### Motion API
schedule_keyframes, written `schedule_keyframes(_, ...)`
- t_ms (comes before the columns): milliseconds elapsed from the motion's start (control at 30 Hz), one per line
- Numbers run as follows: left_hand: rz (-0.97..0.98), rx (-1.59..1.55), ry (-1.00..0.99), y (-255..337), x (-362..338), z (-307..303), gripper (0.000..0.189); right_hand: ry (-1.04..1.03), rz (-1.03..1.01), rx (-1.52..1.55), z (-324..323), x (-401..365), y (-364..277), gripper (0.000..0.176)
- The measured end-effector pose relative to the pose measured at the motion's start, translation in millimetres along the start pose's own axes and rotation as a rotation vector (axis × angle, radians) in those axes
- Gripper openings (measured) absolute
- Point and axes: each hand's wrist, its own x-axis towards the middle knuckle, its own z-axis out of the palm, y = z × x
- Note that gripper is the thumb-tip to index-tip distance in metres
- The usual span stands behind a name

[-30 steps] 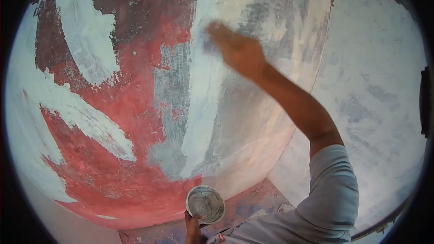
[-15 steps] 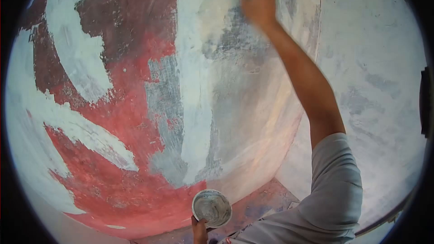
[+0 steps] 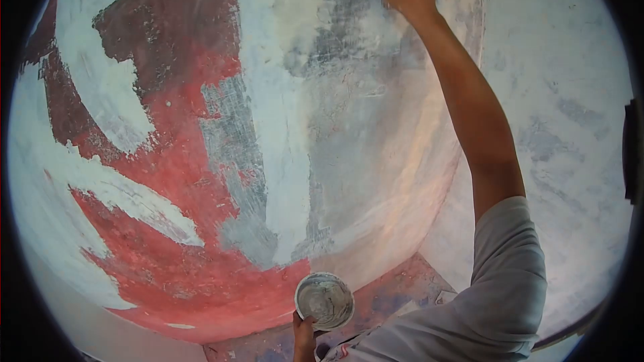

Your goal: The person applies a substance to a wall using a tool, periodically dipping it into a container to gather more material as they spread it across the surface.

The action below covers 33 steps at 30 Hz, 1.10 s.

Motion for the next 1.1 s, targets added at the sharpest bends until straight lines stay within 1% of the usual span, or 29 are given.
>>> schedule_keyframes(33, 0.005, -0.01, -0.019, -1.7, 1.3, 0.3, 0.059, -0.002, 0.009, 0.006, 5.9, -6.5, 2.5, 0.04)
schedule_keyframes(100, -0.017, -0.009, 0.009, -8.5, 0.2, 2.8, 0.059, -0.098, -0.057, 0.119, 20.2, -25.0, -7.7, 0.037)
schedule_keyframes(133, -0.039, -0.015, 0.026, -11.4, 0.7, 4.3, 0.059, -0.078, -0.189, 0.227, 25.3, -50.0, -25.2, 0.038)
schedule_keyframes(167, -0.039, -0.014, 0.039, -14.0, 3.2, 5.3, 0.059, -0.053, -0.27, 0.229, 28.2, -81.8, -40.9, 0.039)
schedule_keyframes(200, -0.028, -0.022, 0.068, -18.7, 6.1, 7.0, 0.063, -0.033, -0.352, 0.231, 28.1, -116.8, -56.4, 0.039)
schedule_keyframes(233, -0.028, -0.031, 0.095, -27.5, 6.3, 10.1, 0.067, -0.06, -0.421, 0.284, 21.9, -152.3, -69.9, 0.039)
schedule_keyframes(267, 0.009, -0.031, 0.088, -34.8, 7.9, 11.6, 0.066, -0.094, -0.492, 0.333, 11.9, -188.5, -79.4, 0.039)
schedule_keyframes(333, -0.017, -0.051, 0.064, -19.0, -5.6, 34.6, 0.063, -0.183, -0.559, 0.391, -8.9, -263.7, -91.0, 0.04)
schedule_keyframes(367, 0.065, -0.059, 0.016, -38.2, 8.6, 25.0, 0.062, -0.316, -0.517, 0.482, -23.8, -293.3, -92.4, 0.038)
schedule_keyframes(400, 0.08, -0.085, 0.018, -40.4, 2.0, 31.5, 0.062, -0.45, -0.472, 0.578, -39.9, -320.5, -94.3, 0.036)
schedule_keyframes(467, 0.128, -0.134, 0.035, -40.3, -4.2, 47.2, 0.063, -0.836, 0.069, 0.884, -73.0, -373.0, -96.9, 0.037)
schedule_keyframes(500, 0.154, -0.158, 0.049, -34.8, -13.5, 61.1, 0.064, -0.783, 0.242, 0.895, -83.4, -403.4, -94.7, 0.035)
schedule_keyframes(533, 0.098, -0.204, 0.083, -31.3, -25.9, 74.4, 0.066, -0.742, 0.416, 0.9, -96.6, -434.6, -94.0, 0.033)
schedule_keyframes(567, 0.04, -0.249, 0.124, -15.7, -39.7, 94.8, 0.067, -0.74, 0.744, 0.886, -119.1, -450.2, -102.7, 0.023)
schedule_keyframes(633, 0.185, -0.25, 0.072, -35.7, -18.6, 90.1, 0.07, -0.812, 1.111, 0.865, -144.7, -493.4, -110.4, 0.014)
schedule_keyframes(667, 0.224, -0.186, 0.02, -41.6, -14.4, 89.3, 0.071, -0.84, 1.223, 0.863, -165.5, -497.4, -115.4, 0.009)
schedule_keyframes(733, 0.184, -0.132, 0.028, -48.7, -10.7, 93.7, 0.077, -0.971, 1.293, 0.838, -200.7, -527.5, -116.9, 0.013)
schedule_keyframes(767, 0.15, -0.115, 0.021, -43.3, -17.1, 104.6, 0.078, -0.919, 1.31, 0.871, -216.7, -529.3, -122.3, 0.015)
schedule_keyframes(800, 0.132, -0.101, -0.003, -33.9, -20.1, 118.6, 0.08, -0.941, 1.348, 0.854, -225.7, -537.4, -123.2, 0.015)
schedule_keyframes(867, 0.051, -0.137, -0.063, -31.0, -19.9, 124.3, 0.082, -1.06, 1.162, 0.765, -242.6, -543.6, -120.3, 0.017)
schedule_keyframes(900, 0.036, -0.12, -0.086, -24.9, -24.5, 133.4, 0.079, -1.165, 1.114, 0.719, -250.1, -541.5, -117.8, 0.019)
schedule_keyframes(933, 0.021, -0.112, -0.098, -30.1, -20.2, 133.2, 0.079, -1.163, 1.128, 0.701, -253.6, -547.0, -116.2, 0.019)
schedule_keyframes(1000, 0.134, 0.05, -0.101, -38.5, -16.3, 128.5, 0.075, -1.179, 0.865, 0.701, -258.5, -556.0, -115.6, 0.018)
schedule_keyframes(1033, 0.109, 0.083, -0.09, -39.9, -19.1, 129.6, 0.073, -1.297, 0.781, 0.653, -263.3, -555.5, -113.5, 0.017)
schedule_keyframes(1067, 0.099, 0.078, -0.089, -42.3, -13.7, 129.4, 0.073, -1.308, 0.782, 0.647, -259.7, -552.7, -112.1, 0.017)
schedule_keyframes(1100, 0.12, 0.122, -0.101, -45.5, -8.7, 128.1, 0.074, -1.329, 0.711, 0.687, -256.7, -552.2, -113.2, 0.015)
